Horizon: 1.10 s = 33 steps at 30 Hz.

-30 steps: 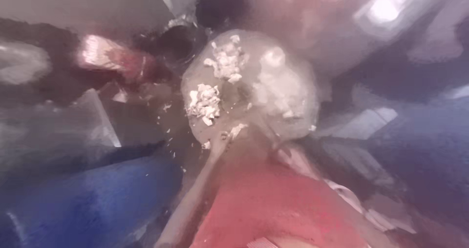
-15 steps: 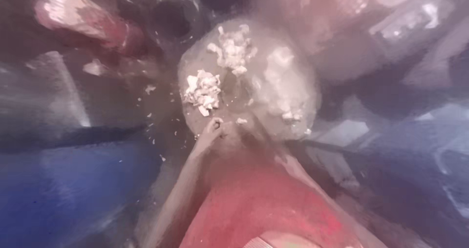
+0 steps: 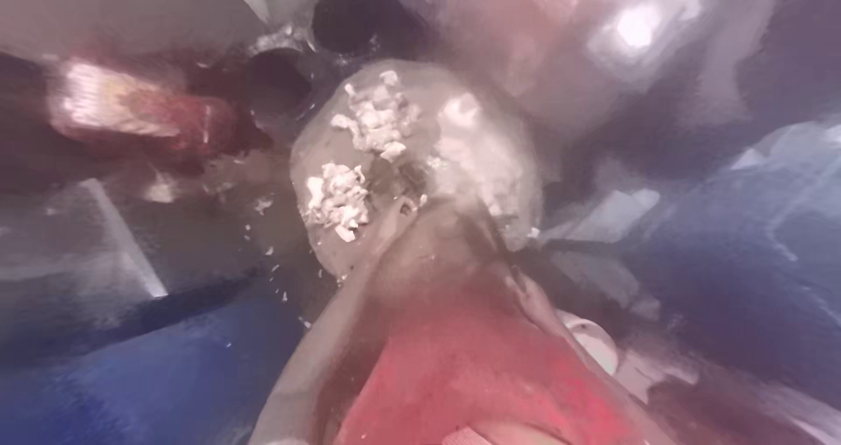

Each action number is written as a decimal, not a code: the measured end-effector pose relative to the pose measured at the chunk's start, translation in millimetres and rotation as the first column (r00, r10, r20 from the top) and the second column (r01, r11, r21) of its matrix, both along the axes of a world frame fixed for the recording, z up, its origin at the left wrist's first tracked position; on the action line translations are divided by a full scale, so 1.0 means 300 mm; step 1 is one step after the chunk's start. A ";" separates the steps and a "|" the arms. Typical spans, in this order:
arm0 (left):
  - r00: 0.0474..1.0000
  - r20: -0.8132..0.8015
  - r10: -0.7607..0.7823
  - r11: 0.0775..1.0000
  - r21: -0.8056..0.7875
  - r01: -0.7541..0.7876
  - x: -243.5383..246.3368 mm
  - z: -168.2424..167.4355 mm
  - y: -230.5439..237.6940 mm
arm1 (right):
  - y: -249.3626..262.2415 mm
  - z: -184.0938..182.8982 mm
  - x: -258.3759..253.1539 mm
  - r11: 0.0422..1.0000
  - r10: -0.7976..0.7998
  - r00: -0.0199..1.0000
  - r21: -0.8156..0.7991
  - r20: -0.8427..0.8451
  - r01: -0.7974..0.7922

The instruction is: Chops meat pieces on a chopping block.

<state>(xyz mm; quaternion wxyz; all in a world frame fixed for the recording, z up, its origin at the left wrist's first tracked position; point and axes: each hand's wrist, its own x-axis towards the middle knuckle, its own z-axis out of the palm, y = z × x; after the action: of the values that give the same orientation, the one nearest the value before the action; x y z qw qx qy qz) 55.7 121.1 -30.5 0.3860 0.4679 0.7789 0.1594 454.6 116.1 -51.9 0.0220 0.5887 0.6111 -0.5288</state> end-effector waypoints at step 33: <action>0.750 0.077 0.657 0.751 0.027 -0.660 -0.092 -0.184 -0.810 | 0.140 0.032 0.034 0.927 0.347 0.920 0.079 0.183 -0.366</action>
<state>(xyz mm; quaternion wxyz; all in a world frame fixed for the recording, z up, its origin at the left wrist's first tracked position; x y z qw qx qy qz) 28.0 -121.9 -85.8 0.3170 0.1683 0.8769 0.3198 464.8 158.1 -42.3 0.1356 0.5097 0.7328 -0.4300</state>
